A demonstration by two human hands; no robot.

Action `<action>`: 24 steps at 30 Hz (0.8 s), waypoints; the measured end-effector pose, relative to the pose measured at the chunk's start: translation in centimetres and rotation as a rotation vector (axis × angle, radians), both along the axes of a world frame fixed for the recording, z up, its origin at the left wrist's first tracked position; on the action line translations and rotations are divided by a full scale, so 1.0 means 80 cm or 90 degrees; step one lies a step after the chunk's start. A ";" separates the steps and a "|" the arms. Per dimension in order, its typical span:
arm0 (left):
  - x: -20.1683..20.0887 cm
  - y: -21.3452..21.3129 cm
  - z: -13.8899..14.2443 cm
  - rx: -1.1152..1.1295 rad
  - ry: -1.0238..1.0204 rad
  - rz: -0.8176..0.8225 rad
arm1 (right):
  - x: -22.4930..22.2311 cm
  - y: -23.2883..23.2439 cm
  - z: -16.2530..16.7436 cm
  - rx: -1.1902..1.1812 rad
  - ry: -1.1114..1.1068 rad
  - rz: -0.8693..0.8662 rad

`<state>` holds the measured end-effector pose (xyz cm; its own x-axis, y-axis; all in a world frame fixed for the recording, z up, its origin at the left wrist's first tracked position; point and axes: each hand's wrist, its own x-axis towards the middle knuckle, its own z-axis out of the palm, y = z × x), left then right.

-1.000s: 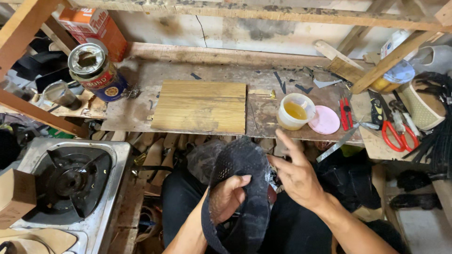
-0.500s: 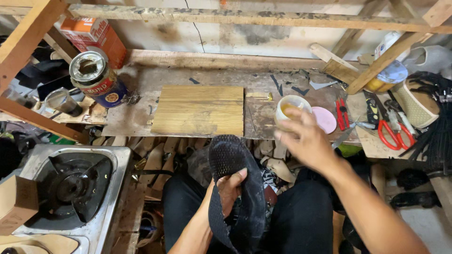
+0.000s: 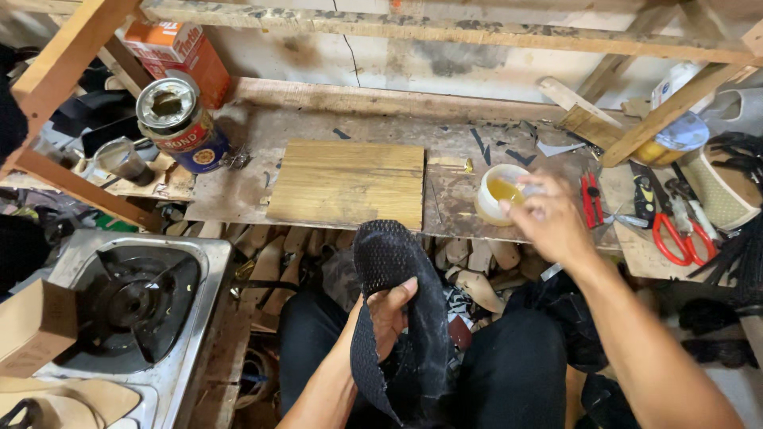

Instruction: The person applies a yellow liquid from a small container onto the inner surface of black mesh sandals using their fingers. They handle multiple sandals one at a time, spreading the liquid along the edges and placing each treated sandal into a stack on the workbench.

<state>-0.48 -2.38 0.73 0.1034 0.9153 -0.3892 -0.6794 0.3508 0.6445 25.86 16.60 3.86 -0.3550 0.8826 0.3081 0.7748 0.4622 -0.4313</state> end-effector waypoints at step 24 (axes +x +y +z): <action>0.002 -0.007 -0.019 0.002 0.125 -0.156 | -0.043 -0.158 0.007 0.213 0.162 0.346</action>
